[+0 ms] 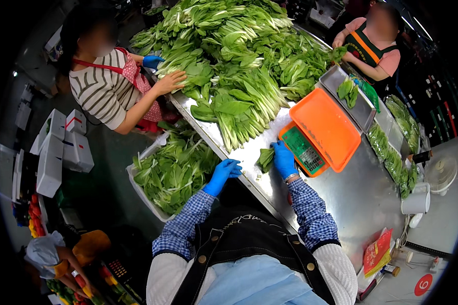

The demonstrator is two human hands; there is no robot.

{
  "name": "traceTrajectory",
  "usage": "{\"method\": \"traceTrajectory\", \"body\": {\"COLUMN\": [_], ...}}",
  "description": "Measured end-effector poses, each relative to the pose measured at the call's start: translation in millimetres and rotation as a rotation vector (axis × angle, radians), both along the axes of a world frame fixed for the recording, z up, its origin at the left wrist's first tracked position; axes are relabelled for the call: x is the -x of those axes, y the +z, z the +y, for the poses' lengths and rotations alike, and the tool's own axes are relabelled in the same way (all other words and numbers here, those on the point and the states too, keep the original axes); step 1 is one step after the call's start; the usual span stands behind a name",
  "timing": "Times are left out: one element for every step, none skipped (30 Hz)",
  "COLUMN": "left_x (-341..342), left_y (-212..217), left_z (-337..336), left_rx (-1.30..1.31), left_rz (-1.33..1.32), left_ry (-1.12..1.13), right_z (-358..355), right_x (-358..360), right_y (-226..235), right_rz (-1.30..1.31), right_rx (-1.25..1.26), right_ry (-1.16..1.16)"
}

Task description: The person puts leafy greens into a plastic bag, seals the bag, and then picks up another bunch of greens to trim the roots with a knife before placing them in a bin.

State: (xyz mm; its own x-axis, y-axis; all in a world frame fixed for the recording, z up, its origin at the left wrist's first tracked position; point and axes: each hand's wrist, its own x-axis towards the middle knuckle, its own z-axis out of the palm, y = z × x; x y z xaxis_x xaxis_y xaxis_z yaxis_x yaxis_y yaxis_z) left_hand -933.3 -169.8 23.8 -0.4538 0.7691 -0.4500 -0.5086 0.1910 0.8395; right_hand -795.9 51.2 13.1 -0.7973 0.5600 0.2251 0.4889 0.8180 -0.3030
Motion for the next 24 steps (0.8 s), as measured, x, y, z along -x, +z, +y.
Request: {"method": "traceTrajectory", "body": {"left_x": [-1, 0, 0, 0, 2, 2, 3, -1, -3, -3, -2, -2, 0, 4, 7, 10, 12, 16, 20, 23, 25, 27, 31, 36], "left_y": [1, -3, -6, -10, -10, -9, -8, 7, 18, 23, 26, 21, 16, 23, 23, 24, 24, 19, 12, 10, 9, 7, 6, 4], "left_z": [-4, -9, -13, -16, -19, -20, -19, -16, -15, -11, -9, -5, -3, -3, -6, -9, -10, -14, -19, -24, -26, -28, -29, -32], "left_rx": [0.015, 0.029, 0.019, 0.008, 0.000, -0.011, -0.043, -0.074, -0.099, -0.174, -0.208, -0.211, -0.214, -0.285, -0.296, -0.307, -0.322, -0.311, -0.372, -0.430, -0.488, -0.516, -0.557, -0.599], "left_rz": [-0.023, -0.028, -0.021, -0.013, 0.000, -0.022, -0.015, -0.010, -0.004, -0.041, -0.040, -0.023, -0.005, -0.024, -0.069, -0.115, -0.163, -0.227, -0.253, -0.280, -0.307, -0.335, -0.364, -0.392], "left_ry": [-0.014, -0.025, -0.046, -0.066, -0.088, -0.108, -0.094, -0.082, -0.064, -0.015, 0.036, 0.141, 0.247, 0.232, 0.268, 0.303, 0.340, 0.391, 0.413, 0.431, 0.448, 0.479, 0.563, 0.646], "right_z": [2, 2, 0, -3, -8, -14, -21, -32, -44, -58, -74, -89, -102, -111, -120, -124, -127, -128, -129, -132, -134, -136, -140, -145], "right_x": [-1, -1, -1, 0, 8, 14, 21, 28, 35, 43, 51, 58, 64, 69, 75, 80, 83, 86, 90, 94, 97, 101, 107, 111], "right_y": [-1, 4, 8, 10, 15, 20, 26, 36, 41, 45, 50, 60, 66, 66, 66, 56, 53, 51, 50, 51, 47, 40, 42, 46], "right_rz": [0.006, 0.008, 0.009, 0.204, 0.298, 0.347, 0.392, 0.429, 0.419, 0.441, 0.463, 0.418, 0.378, 0.415, 0.452, 0.496, 0.491, 0.484, 0.476, 0.487, 0.537, 0.588, 0.638, 0.697], "right_rx": [0.089, 0.176, 0.264, 0.343, 0.550, 0.768, 0.987, 1.030, 1.095, 1.093, 1.091, 1.046, 1.021, 1.078, 1.135, 1.094, 1.196, 1.297, 1.399, 1.404, 1.484, 1.564, 1.646, 1.688], "right_ry": [0.008, 0.023, 0.039, 0.042, 0.038, 0.010, -0.018, -0.019, 0.006, 0.027, 0.049, 0.075, 0.117, 0.126, 0.134, 0.154, 0.163, 0.170, 0.175, 0.179, 0.156, 0.131, 0.108, 0.068]}}
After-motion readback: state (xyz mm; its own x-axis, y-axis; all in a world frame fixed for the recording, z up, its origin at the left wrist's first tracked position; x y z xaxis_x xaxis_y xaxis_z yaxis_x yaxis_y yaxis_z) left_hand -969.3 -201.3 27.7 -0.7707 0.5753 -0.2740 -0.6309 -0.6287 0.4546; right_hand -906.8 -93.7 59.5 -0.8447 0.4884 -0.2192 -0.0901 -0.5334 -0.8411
